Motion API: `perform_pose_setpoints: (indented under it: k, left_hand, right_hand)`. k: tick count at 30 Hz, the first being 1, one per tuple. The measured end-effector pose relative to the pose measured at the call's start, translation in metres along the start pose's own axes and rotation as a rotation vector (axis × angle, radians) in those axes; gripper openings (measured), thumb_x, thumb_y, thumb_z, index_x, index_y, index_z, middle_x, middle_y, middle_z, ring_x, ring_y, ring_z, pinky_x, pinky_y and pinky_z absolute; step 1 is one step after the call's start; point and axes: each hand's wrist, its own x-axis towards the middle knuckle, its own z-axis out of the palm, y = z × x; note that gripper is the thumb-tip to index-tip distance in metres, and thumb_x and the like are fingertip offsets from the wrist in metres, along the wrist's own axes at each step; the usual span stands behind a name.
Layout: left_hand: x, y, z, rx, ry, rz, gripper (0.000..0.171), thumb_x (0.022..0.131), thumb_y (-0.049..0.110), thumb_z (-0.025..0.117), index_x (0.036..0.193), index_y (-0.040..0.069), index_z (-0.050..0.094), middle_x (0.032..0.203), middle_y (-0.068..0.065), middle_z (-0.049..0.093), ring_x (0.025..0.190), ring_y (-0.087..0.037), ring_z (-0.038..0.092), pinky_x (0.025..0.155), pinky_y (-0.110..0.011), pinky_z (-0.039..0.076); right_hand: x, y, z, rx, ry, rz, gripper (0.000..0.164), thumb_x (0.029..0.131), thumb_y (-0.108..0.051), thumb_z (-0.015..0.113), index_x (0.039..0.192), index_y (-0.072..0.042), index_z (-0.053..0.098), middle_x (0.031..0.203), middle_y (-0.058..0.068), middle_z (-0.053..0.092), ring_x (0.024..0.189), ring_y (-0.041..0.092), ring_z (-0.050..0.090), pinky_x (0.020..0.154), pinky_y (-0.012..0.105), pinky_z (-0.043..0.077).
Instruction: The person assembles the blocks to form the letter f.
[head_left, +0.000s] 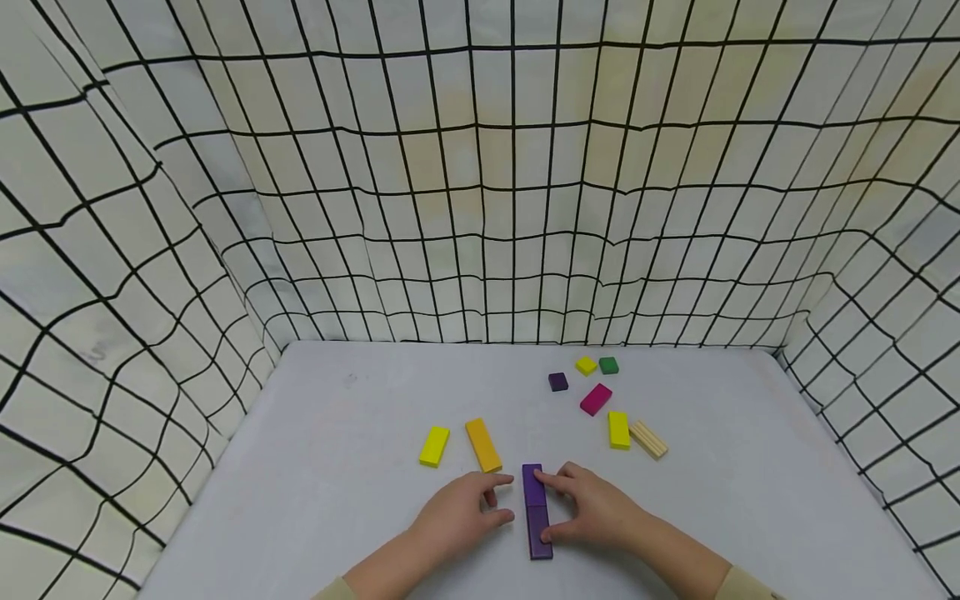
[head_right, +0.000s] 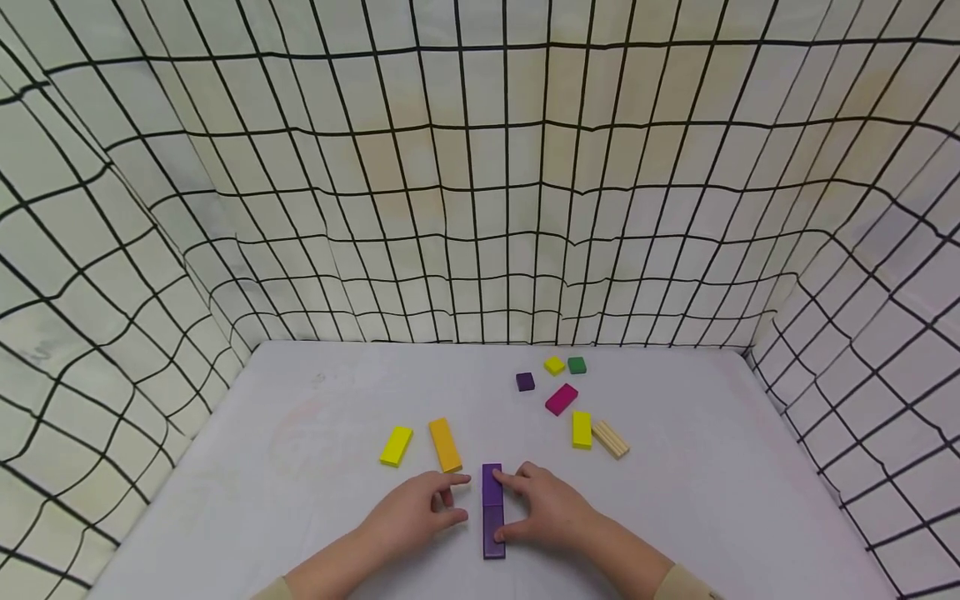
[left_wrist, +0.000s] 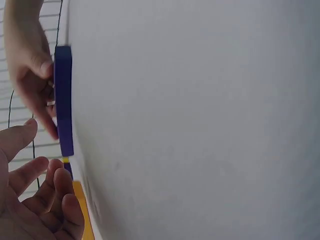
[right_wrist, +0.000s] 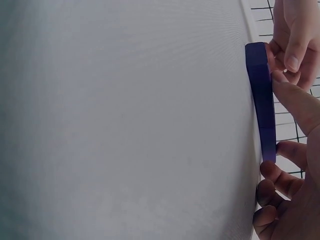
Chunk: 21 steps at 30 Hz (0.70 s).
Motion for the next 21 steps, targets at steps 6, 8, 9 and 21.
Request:
perform_pose_setpoints:
  k: [6,8,9,21]
  left_hand:
    - [0.006,-0.007,-0.019,-0.032,0.086,-0.044,0.049,0.088,0.037,0.074,0.133,0.020,0.064,0.088,0.010,0.055,0.067,-0.010,0.049,0.056,-0.025,0.042]
    - [0.009,-0.009,-0.023,-0.034,0.117,-0.052,0.049,0.089,0.036,0.074,0.133,0.019,0.063,0.088,0.009,0.055,0.065,-0.010,0.049,0.054,-0.024,0.042]
    - [0.011,-0.010,-0.026,-0.036,0.129,-0.056,0.049,0.089,0.036,0.074,0.133,0.018,0.063,0.088,0.009,0.055,0.065,-0.010,0.049,0.053,-0.024,0.043]
    - [0.029,-0.023,-0.039,-0.027,0.229,-0.127,0.054,0.090,0.035,0.073,0.139,0.019,0.059,0.092,0.005,0.058,0.063,-0.013,0.047,0.054,-0.027,0.042]
  right_hand:
    - [0.000,0.001,0.000,-0.012,-0.007,0.006,0.083,0.072,-0.065,0.078,0.145,-0.034,0.052,0.107,-0.010,0.051,0.092,0.010,0.048,0.083,0.033,0.051]
    - [0.000,0.001,0.000,-0.010,-0.011,0.011,0.083,0.072,-0.065,0.078,0.145,-0.034,0.052,0.107,-0.010,0.051,0.092,0.010,0.048,0.083,0.034,0.051]
    - [0.000,0.001,0.000,-0.010,-0.013,0.014,0.083,0.072,-0.065,0.078,0.145,-0.034,0.052,0.107,-0.010,0.051,0.092,0.010,0.048,0.083,0.034,0.051]
    - [0.001,0.000,0.000,-0.004,-0.021,0.017,0.083,0.072,-0.063,0.079,0.145,-0.034,0.052,0.109,-0.008,0.052,0.093,0.011,0.049,0.083,0.034,0.051]
